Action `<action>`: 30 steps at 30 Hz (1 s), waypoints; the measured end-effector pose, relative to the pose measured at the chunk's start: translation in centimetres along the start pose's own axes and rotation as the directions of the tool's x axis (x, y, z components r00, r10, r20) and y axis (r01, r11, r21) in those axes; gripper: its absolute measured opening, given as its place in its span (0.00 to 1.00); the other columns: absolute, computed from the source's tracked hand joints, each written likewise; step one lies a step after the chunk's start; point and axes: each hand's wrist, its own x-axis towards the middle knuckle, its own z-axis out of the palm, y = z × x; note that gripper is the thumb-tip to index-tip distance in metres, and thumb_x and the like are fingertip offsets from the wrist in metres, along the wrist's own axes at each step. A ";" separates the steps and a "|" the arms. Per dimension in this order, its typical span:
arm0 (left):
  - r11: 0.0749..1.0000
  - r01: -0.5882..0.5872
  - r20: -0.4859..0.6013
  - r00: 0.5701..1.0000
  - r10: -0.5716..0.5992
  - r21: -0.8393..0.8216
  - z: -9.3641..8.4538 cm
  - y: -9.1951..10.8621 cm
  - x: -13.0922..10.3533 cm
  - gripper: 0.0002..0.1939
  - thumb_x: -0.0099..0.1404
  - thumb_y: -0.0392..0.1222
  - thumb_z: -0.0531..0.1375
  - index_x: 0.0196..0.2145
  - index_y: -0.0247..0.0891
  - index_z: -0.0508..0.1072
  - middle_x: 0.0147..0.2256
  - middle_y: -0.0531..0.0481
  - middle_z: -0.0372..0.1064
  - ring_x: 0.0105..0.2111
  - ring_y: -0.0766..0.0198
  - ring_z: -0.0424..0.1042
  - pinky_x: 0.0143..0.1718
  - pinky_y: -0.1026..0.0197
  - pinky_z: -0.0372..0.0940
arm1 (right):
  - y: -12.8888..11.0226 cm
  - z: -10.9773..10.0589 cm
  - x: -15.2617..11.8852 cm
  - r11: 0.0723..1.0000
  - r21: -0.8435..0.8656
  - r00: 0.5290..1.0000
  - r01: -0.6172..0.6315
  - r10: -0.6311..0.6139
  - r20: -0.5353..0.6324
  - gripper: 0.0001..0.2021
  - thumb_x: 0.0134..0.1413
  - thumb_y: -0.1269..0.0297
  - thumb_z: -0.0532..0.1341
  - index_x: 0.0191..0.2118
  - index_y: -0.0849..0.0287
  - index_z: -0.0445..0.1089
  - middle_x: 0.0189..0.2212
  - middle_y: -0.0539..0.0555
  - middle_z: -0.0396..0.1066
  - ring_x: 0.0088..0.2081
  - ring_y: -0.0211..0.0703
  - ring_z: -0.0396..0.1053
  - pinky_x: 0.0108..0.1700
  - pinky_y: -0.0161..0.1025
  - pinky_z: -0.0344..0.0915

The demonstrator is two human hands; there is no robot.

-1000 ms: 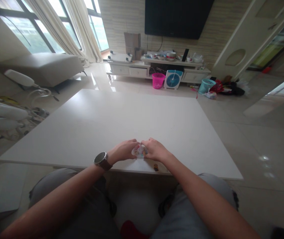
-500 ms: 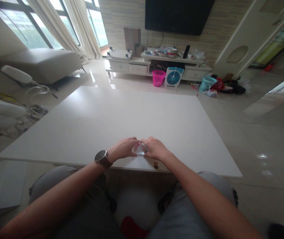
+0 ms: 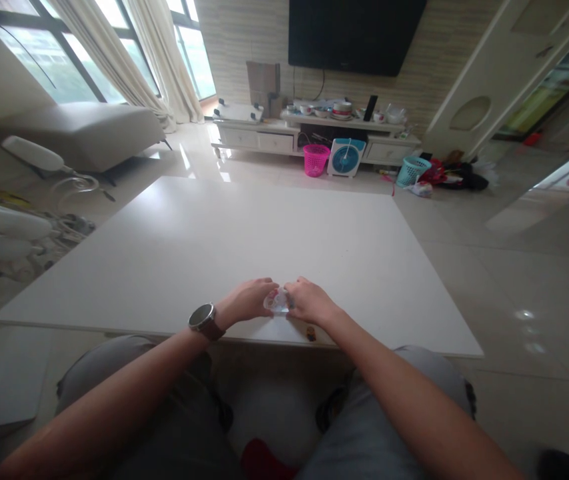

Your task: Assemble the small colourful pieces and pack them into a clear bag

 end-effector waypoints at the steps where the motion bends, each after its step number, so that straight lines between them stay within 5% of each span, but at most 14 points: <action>1: 1.000 -0.002 0.004 1.000 0.002 -0.002 -0.1 0.0 0.0 0.15 0.57 0.48 0.67 0.39 0.39 0.73 0.42 0.45 0.72 0.37 0.57 0.73 0.36 0.60 0.65 | 0.0 0.0 0.0 1.000 -0.005 1.000 0.012 -0.012 0.006 0.15 0.48 0.61 0.70 0.40 0.59 0.70 0.36 0.57 0.71 0.42 0.48 0.67 0.41 0.37 0.61; 7: 1.000 0.011 0.022 1.000 -0.011 -0.011 -0.3 0.0 0.1 0.16 0.55 0.47 0.69 0.38 0.39 0.73 0.42 0.45 0.72 0.38 0.57 0.73 0.37 0.60 0.65 | 0.0 -0.2 0.1 0.998 -0.026 0.998 0.061 -0.062 -0.013 0.11 0.50 0.61 0.69 0.36 0.59 0.71 0.35 0.57 0.73 0.42 0.49 0.66 0.41 0.38 0.62; 15: 1.000 0.007 -0.001 1.000 -0.007 -0.026 0.0 0.0 -0.2 0.15 0.58 0.49 0.66 0.40 0.41 0.74 0.42 0.46 0.72 0.37 0.58 0.73 0.36 0.61 0.65 | -0.2 -1.0 -1.0 0.981 -0.111 0.987 0.157 -0.161 -0.023 0.15 0.54 0.58 0.68 0.47 0.55 0.75 0.44 0.59 0.72 0.46 0.51 0.66 0.46 0.42 0.61; 23: 1.000 0.007 -0.012 1.000 -0.007 -0.006 0.4 -0.3 0.2 0.15 0.56 0.49 0.67 0.38 0.41 0.72 0.41 0.47 0.72 0.36 0.58 0.73 0.33 0.61 0.63 | -0.6 -0.2 -1.2 0.970 -0.116 0.976 0.213 -0.205 0.079 0.14 0.55 0.68 0.63 0.47 0.50 0.78 0.41 0.55 0.73 0.39 0.46 0.68 0.39 0.39 0.59; 27: 1.000 0.008 -0.014 1.000 -0.008 0.008 0.6 -0.2 0.3 0.15 0.56 0.48 0.66 0.39 0.40 0.72 0.41 0.46 0.71 0.36 0.58 0.73 0.33 0.60 0.64 | -0.4 -0.2 -0.7 0.978 -0.069 0.981 0.195 -0.195 -0.003 0.09 0.58 0.61 0.63 0.43 0.54 0.77 0.40 0.56 0.72 0.41 0.46 0.67 0.41 0.38 0.61; 30: 1.000 -0.003 -0.028 1.000 0.003 0.014 0.7 -0.2 0.2 0.16 0.57 0.47 0.65 0.41 0.39 0.70 0.42 0.45 0.71 0.38 0.57 0.73 0.36 0.60 0.66 | -0.4 -0.1 -0.6 0.988 -0.046 0.985 0.145 -0.148 -0.093 0.17 0.54 0.59 0.67 0.48 0.59 0.72 0.43 0.58 0.71 0.47 0.49 0.66 0.46 0.40 0.63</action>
